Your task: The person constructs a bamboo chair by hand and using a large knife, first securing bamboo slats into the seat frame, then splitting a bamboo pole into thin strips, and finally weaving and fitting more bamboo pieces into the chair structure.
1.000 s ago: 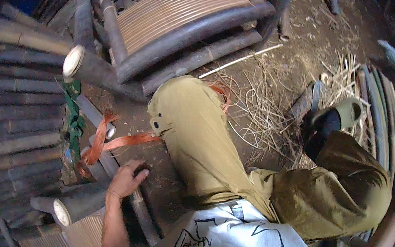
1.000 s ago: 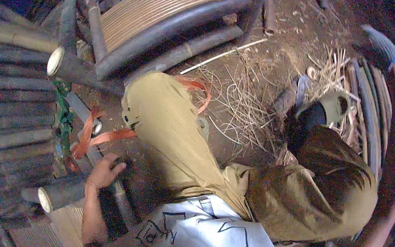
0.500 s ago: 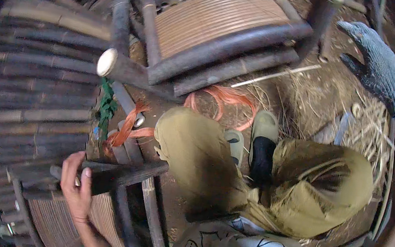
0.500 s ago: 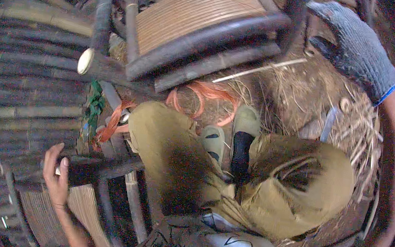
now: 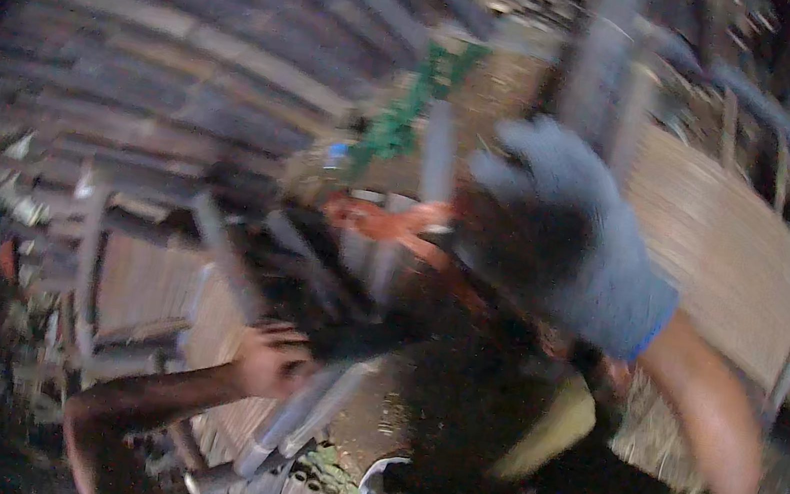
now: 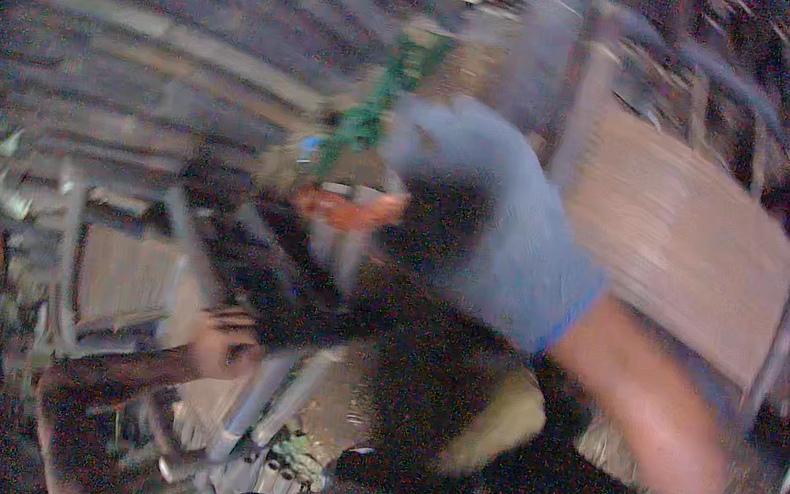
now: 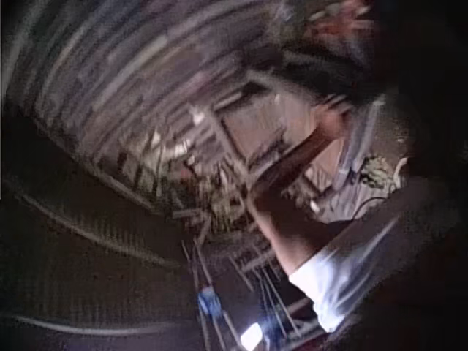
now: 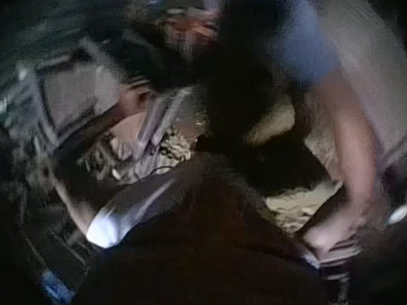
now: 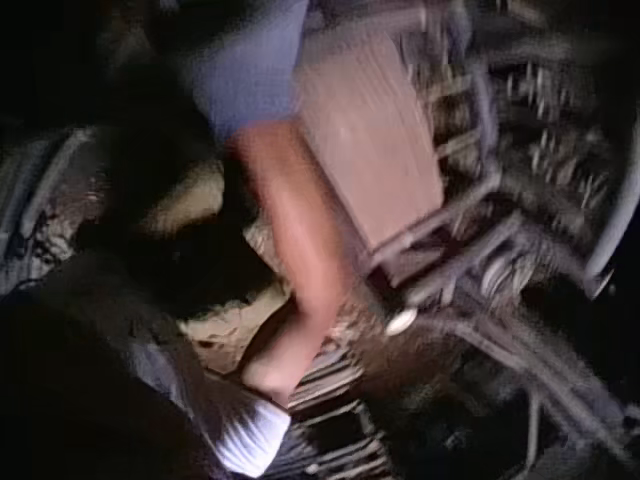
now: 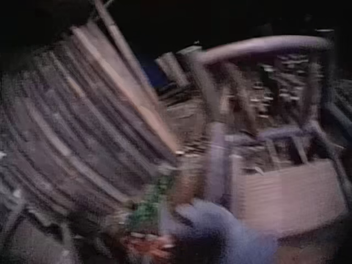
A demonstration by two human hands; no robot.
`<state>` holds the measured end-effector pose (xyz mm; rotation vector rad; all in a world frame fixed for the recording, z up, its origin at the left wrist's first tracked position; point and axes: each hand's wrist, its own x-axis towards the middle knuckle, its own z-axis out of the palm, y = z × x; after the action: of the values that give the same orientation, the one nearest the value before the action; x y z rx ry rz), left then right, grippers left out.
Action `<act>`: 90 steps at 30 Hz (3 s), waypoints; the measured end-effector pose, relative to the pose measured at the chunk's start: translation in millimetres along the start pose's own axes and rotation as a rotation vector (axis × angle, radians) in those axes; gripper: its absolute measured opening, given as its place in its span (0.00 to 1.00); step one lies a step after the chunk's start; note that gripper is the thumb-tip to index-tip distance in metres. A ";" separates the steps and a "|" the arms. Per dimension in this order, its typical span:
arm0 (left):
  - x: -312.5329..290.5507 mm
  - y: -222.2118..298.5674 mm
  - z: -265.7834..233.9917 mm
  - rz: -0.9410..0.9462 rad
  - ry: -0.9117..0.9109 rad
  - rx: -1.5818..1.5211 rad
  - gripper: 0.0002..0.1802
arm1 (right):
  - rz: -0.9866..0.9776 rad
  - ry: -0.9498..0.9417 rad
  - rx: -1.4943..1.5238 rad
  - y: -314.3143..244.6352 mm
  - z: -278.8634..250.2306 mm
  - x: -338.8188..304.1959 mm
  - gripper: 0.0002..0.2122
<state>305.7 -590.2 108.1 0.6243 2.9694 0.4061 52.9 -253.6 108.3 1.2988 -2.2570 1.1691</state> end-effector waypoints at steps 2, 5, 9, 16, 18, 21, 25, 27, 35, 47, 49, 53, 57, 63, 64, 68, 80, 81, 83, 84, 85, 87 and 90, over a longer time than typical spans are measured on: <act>-13.5 6.0 -20.5 -0.100 -0.079 0.048 0.11 | 0.133 -0.418 -0.139 -7.1 21.0 31.9 0.13; -2.4 3.7 -37.5 -0.202 -0.446 -0.097 0.15 | 0.232 -0.336 -0.180 -46.1 13.2 37.0 0.11; 39.0 8.8 -58.1 -0.285 -0.253 -0.329 0.16 | 0.320 -0.342 -0.294 -78.7 19.8 53.2 0.20; 24.7 -6.8 -118.0 -0.401 0.286 -0.617 0.19 | 0.666 -0.301 0.268 -213.3 151.7 150.7 0.25; -13.6 -36.3 -143.9 -0.408 0.421 -0.638 0.20 | 0.742 -0.477 0.320 -214.6 229.6 150.5 0.29; -84.2 -84.9 -195.6 -0.493 0.603 -0.562 0.21 | 0.876 -0.636 0.591 -230.2 310.4 212.1 0.31; -185.9 -161.1 -269.4 -0.714 0.795 -0.304 0.23 | 1.054 -0.743 0.156 -286.7 375.3 186.7 0.30; -248.3 -196.6 -305.8 -0.892 0.826 -0.135 0.23 | 1.069 -0.798 -0.022 -289.0 396.9 175.1 0.29; -329.6 -253.3 -263.0 -1.233 0.657 0.406 0.28 | 1.077 -0.743 -0.075 -292.6 395.7 179.3 0.28; -351.4 -255.0 -244.8 -1.162 0.766 0.455 0.27 | 1.001 -0.673 0.023 -288.1 401.9 160.5 0.25; -349.1 -256.4 -247.5 -1.158 0.753 0.454 0.27 | 1.019 -0.687 -0.006 -301.0 396.6 188.3 0.24; -340.2 -266.8 -242.1 -1.132 0.730 0.451 0.25 | 1.019 -0.628 0.067 -295.3 389.6 180.9 0.21; -367.8 -267.6 -247.6 -1.143 0.639 0.520 0.24 | 0.957 -0.604 0.105 -311.9 406.2 182.3 0.18; -382.2 -284.8 -264.3 -1.080 0.542 0.575 0.22 | 0.973 -0.523 0.222 -318.6 386.7 176.9 0.13; -385.7 -283.0 -266.0 -1.088 0.522 0.607 0.22 | 0.969 -0.515 0.260 -320.7 377.6 174.4 0.12; -382.8 -277.8 -269.8 -1.139 0.434 0.735 0.22 | 0.978 -0.438 0.449 -338.6 318.8 142.3 0.10; -211.3 31.9 -127.7 -0.518 -0.425 -0.531 0.14 | 2.420 0.234 -0.139 -459.4 -220.1 -399.4 0.07; -197.9 67.9 -113.4 -0.303 -0.428 -0.543 0.15 | 2.533 0.409 -0.142 -484.3 -263.5 -429.6 0.07; -154.1 125.2 -94.2 -0.303 -0.618 -0.617 0.15 | 2.685 0.599 -0.177 -533.4 -318.6 -472.6 0.07; -137.9 147.0 -89.3 -0.328 -0.672 -0.649 0.16 | 2.716 0.540 -0.179 -533.8 -336.1 -464.1 0.08; -113.1 161.3 -92.0 -0.322 -0.700 -0.664 0.16 | 2.737 0.491 -0.170 -540.4 -346.4 -460.8 0.08; -70.2 181.3 -102.6 -0.293 -0.691 -0.686 0.17 | 2.740 0.373 -0.090 -541.0 -354.1 -453.0 0.09; 1.9 193.4 -120.4 -0.192 -0.620 -0.696 0.18 | 2.708 0.188 0.116 -540.2 -331.3 -405.1 0.12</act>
<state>362.4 -447.9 276.6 0.2964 2.0793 0.9532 673.8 94.2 351.6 -2.7852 -2.3335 1.1649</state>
